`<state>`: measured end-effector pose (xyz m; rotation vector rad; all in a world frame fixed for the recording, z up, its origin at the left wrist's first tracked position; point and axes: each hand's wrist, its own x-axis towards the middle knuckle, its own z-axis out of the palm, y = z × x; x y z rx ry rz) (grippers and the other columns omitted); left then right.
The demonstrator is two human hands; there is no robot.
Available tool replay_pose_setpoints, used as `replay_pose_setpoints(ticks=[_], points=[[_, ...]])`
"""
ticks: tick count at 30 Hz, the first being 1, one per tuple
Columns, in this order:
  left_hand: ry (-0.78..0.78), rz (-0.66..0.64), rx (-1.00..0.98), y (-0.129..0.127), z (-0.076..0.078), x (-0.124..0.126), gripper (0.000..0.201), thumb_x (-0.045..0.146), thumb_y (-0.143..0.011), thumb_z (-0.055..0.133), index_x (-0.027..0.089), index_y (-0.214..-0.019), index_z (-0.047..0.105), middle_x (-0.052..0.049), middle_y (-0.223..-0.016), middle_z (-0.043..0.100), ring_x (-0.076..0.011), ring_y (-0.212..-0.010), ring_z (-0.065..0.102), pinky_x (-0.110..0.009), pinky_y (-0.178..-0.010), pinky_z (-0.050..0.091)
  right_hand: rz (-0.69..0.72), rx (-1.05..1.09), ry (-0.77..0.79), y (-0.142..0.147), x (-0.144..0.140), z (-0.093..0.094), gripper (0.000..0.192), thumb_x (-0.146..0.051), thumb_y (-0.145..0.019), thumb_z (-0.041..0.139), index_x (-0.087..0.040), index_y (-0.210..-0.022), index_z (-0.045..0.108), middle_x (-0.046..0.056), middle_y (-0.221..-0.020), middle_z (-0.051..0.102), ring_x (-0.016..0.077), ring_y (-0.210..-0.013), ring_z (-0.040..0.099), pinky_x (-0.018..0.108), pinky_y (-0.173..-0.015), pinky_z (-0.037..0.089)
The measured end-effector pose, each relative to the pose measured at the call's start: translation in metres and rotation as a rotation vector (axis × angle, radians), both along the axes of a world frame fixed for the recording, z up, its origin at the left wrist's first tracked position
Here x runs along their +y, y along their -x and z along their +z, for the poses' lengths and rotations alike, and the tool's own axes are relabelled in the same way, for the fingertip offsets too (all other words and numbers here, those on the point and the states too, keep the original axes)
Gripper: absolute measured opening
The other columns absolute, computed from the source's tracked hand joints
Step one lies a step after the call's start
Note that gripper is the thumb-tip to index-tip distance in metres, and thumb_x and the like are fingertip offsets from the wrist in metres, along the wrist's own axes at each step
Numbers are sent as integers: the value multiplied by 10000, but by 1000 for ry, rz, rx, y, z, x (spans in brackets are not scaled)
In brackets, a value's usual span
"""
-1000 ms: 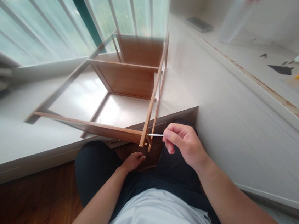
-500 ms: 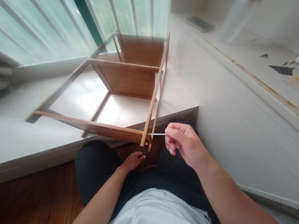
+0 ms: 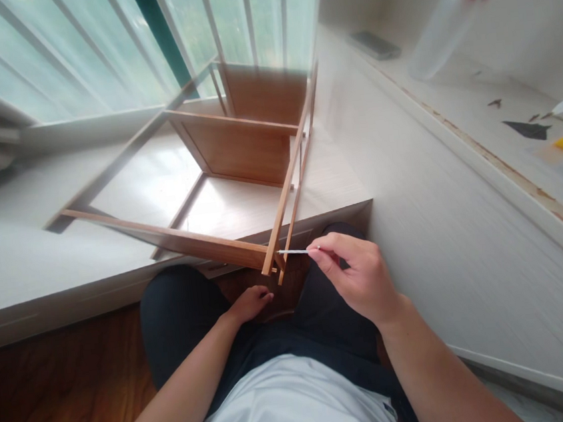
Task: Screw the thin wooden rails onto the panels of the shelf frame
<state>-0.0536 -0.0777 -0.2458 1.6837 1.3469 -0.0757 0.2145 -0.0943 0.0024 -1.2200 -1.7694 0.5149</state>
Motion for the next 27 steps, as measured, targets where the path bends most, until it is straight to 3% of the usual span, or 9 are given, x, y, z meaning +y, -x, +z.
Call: replay_pose_setpoints(ticks=[6,12,21,24,27], points=[[2,-7,-1,0,-1,0,312,396,-939,517,188,-829,721,-62,-844,718,-209,-820,665,-295,-720,421,63,-84,-164,-1,2,-7,146,-111,-938,658,-225,-1004,721,20,-846,750,155,-711,682,274,-684,523],[0,-7,1,0,1,0,326,404,-940,509,187,-826,724,-67,-866,724,-215,-847,669,-301,-754,435,7,-77,-190,-3,2,-8,149,-100,-931,670,-223,-997,723,18,-855,755,146,-710,692,261,-679,524],[2,-2,-27,-1,8,0,325,391,-946,508,183,-832,729,-62,-833,718,-210,-829,665,-288,-742,435,29,-77,-208,-2,3,-10,165,-94,-925,675,-224,-1012,727,22,-867,766,156,-728,701,271,-694,538],[18,-6,-86,-3,23,-5,399,412,-974,463,175,-800,733,-52,-770,696,-194,-757,638,-281,-700,423,30,-79,-223,-2,3,-11,170,-94,-924,676,-225,-1019,726,23,-863,768,155,-720,701,272,-690,541],[87,-42,-277,-6,61,-18,436,455,-989,467,166,-833,753,-32,-720,662,-168,-707,600,-262,-686,425,35,-85,-239,-3,4,-12,180,-90,-926,676,-224,-1036,725,30,-869,771,156,-725,701,278,-691,543]])
